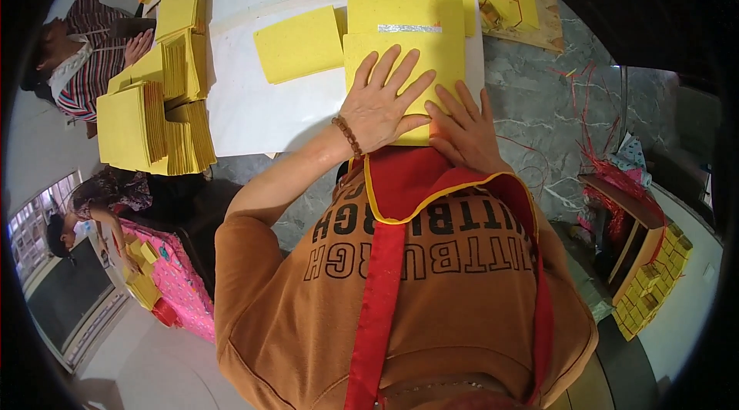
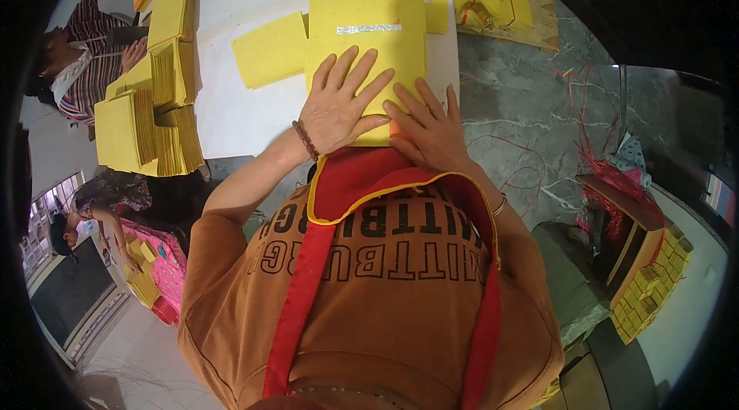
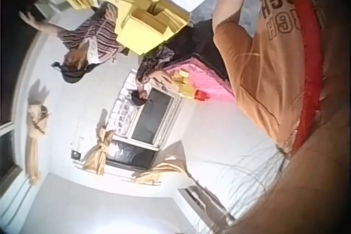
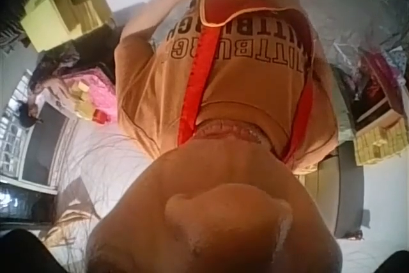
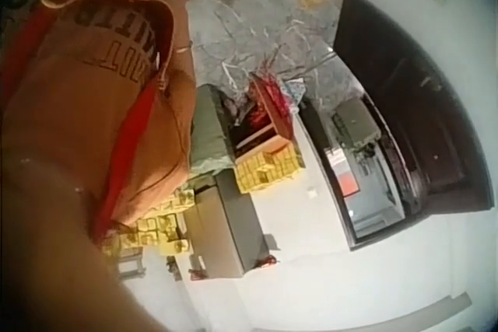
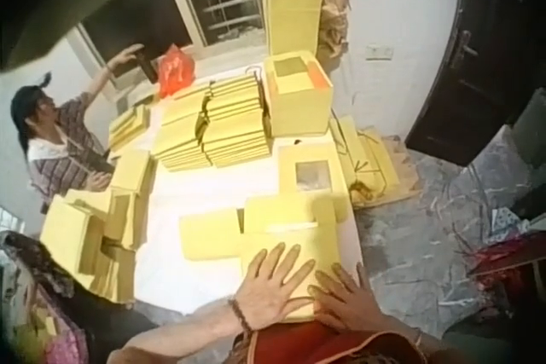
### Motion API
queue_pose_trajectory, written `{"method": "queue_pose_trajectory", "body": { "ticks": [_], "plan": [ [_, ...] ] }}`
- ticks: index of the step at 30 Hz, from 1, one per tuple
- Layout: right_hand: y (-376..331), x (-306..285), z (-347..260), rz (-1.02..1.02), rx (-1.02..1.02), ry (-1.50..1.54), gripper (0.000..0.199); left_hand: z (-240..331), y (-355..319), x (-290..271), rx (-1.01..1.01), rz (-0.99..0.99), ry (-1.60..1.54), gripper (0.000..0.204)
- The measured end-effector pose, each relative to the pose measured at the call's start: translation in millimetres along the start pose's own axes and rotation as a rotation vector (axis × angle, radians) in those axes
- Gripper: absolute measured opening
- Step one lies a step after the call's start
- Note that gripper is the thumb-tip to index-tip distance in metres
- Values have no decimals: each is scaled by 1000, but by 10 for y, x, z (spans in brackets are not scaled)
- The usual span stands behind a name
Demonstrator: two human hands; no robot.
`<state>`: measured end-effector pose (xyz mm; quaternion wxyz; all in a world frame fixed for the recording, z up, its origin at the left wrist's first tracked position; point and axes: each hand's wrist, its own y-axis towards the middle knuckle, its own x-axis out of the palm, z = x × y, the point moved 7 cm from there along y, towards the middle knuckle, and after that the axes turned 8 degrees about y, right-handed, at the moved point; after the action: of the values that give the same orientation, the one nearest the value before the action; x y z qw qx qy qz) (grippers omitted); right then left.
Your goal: Folding yellow sheets of paper and organizing them into stacks on a workbench.
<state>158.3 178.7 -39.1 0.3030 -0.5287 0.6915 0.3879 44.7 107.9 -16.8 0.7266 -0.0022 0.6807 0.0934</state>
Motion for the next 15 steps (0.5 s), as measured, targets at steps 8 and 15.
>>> {"method": "queue_pose_trajectory", "body": {
  "ticks": [8, 15],
  "plan": [
    [18, -26, 9, -29, 37, 130, 44, -31, -1, -90, 22, 47, -38, 60],
    [-10, -224, 131, 273, 168, 486, 51, 76, -11, -140, 100, 139, 217, 59]
  ]
}}
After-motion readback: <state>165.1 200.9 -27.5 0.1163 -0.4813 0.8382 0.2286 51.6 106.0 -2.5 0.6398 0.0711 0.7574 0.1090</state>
